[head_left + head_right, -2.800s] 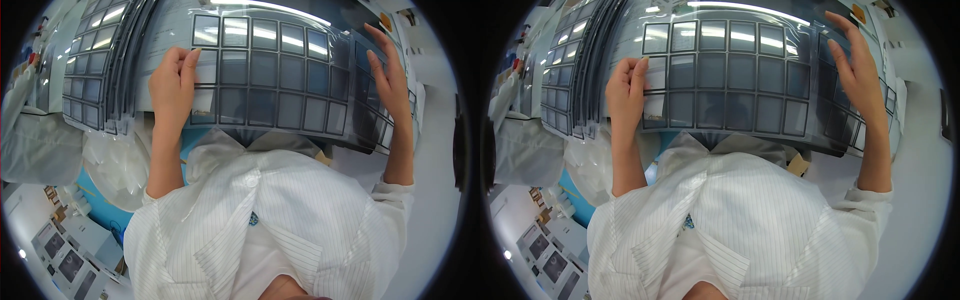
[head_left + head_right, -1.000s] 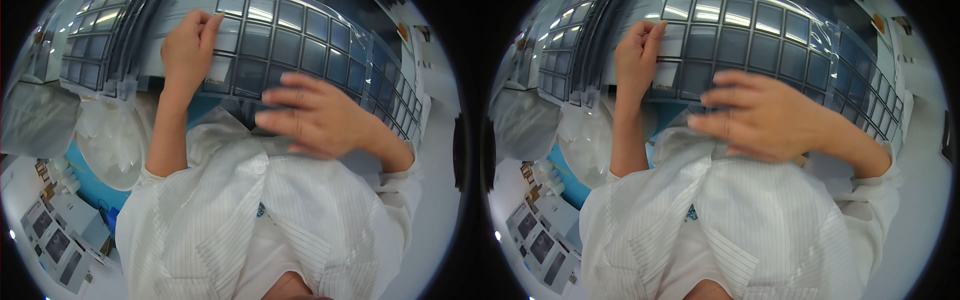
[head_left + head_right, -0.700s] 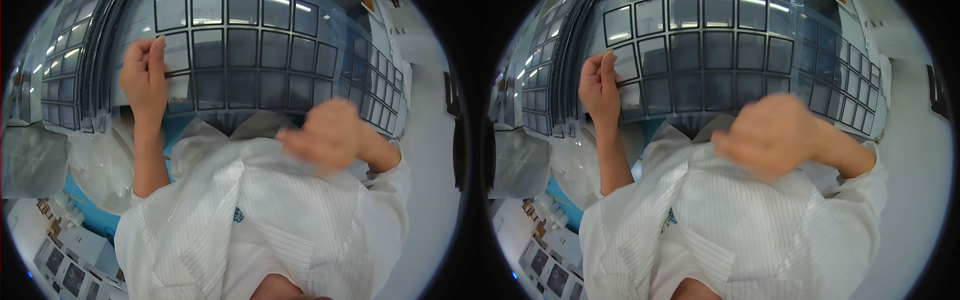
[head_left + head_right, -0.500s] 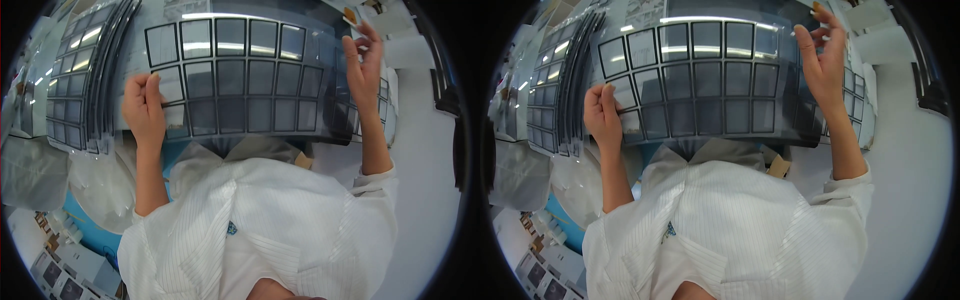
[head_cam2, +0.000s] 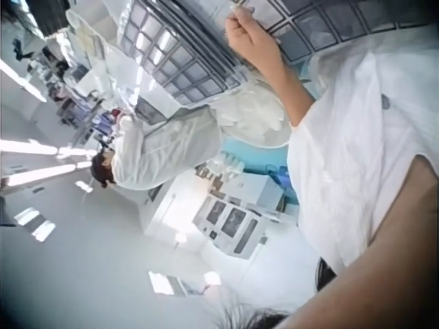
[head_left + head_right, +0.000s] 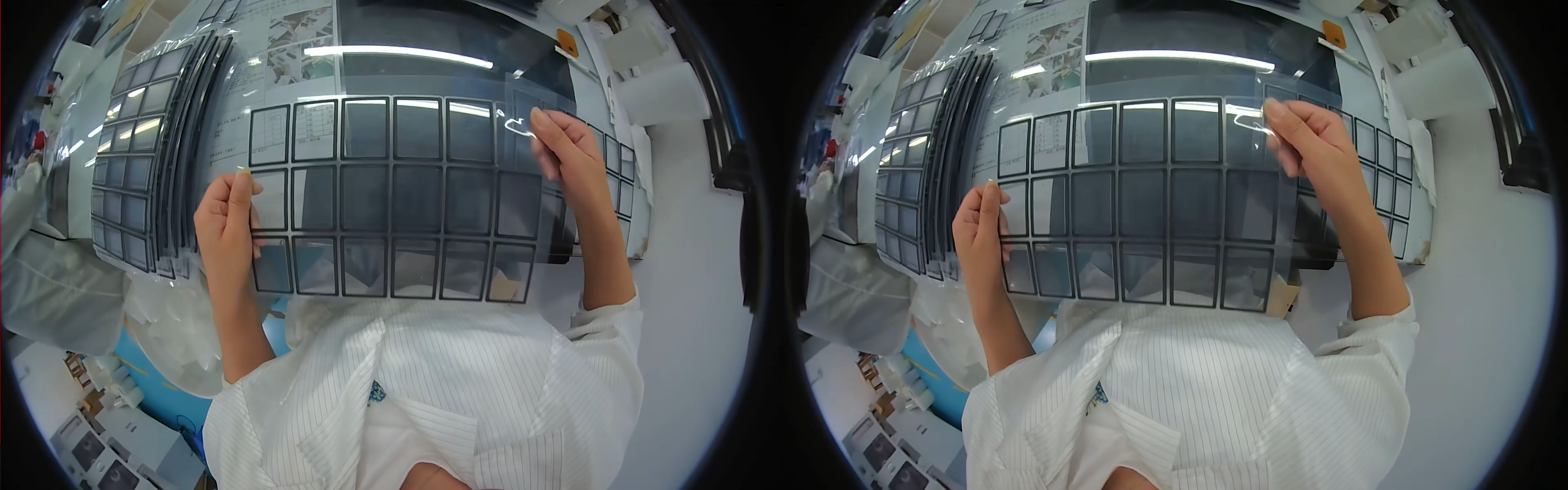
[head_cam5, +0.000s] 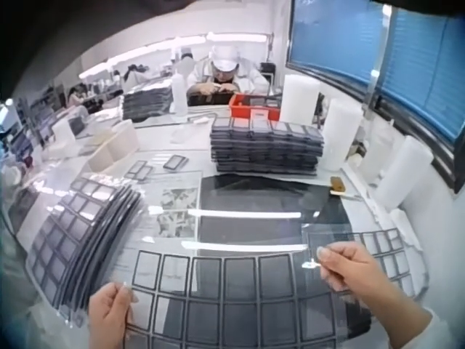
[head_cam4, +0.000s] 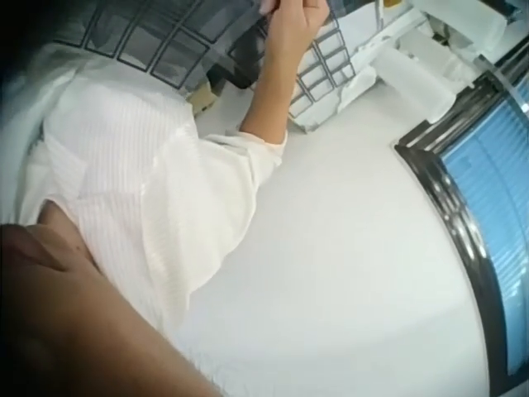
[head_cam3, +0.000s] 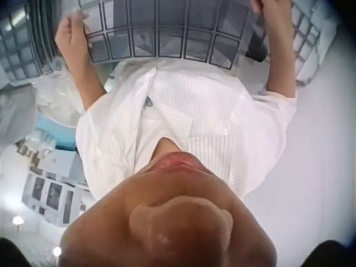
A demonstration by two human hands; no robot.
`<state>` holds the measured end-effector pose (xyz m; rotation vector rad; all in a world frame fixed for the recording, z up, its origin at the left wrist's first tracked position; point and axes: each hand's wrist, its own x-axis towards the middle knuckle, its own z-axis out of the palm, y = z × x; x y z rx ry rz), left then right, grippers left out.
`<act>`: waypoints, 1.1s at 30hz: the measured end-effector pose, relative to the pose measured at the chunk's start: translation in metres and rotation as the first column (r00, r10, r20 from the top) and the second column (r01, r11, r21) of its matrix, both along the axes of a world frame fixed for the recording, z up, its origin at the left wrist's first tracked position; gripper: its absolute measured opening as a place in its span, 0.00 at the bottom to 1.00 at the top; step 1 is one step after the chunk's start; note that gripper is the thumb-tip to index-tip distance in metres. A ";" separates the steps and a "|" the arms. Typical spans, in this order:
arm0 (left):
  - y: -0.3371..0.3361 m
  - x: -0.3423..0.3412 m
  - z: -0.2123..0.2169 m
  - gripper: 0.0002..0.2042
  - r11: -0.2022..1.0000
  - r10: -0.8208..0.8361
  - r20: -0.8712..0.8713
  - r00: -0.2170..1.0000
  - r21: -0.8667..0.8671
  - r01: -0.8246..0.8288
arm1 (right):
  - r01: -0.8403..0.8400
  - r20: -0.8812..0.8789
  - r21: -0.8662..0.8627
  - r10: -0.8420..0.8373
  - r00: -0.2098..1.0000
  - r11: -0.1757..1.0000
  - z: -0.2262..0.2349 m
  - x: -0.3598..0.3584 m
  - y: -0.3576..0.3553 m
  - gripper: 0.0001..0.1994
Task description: The recorder is inspecting and cleaning transparent grid-like filters at a production workstation.
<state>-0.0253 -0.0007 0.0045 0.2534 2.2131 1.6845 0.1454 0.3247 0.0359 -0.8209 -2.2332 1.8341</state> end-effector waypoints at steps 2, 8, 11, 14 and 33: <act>0.000 0.005 0.001 0.15 0.998 0.001 0.025 1.000 -0.058 0.001 | 0.042 -0.035 -0.073 -0.045 0.998 0.996 0.002 0.003 -0.005 0.19; 0.002 0.016 -0.001 0.15 0.997 -0.017 0.080 0.997 -0.077 0.023 | 0.071 -0.058 -0.079 -0.075 0.995 0.994 -0.013 0.018 -0.003 0.18; 0.003 0.017 -0.001 0.15 0.993 -0.005 0.086 0.996 -0.115 0.015 | 0.058 -0.056 -0.103 -0.064 0.996 0.993 -0.014 0.024 -0.003 0.18; 0.004 0.018 0.001 0.14 0.993 -0.051 0.076 0.996 -0.102 0.059 | 0.104 -0.028 -0.090 -0.107 0.994 0.990 -0.014 0.026 -0.004 0.17; 0.010 0.028 0.011 0.14 0.989 -0.077 0.138 0.987 -0.118 0.094 | 0.157 -0.009 -0.111 -0.159 0.987 0.981 -0.016 0.038 0.007 0.17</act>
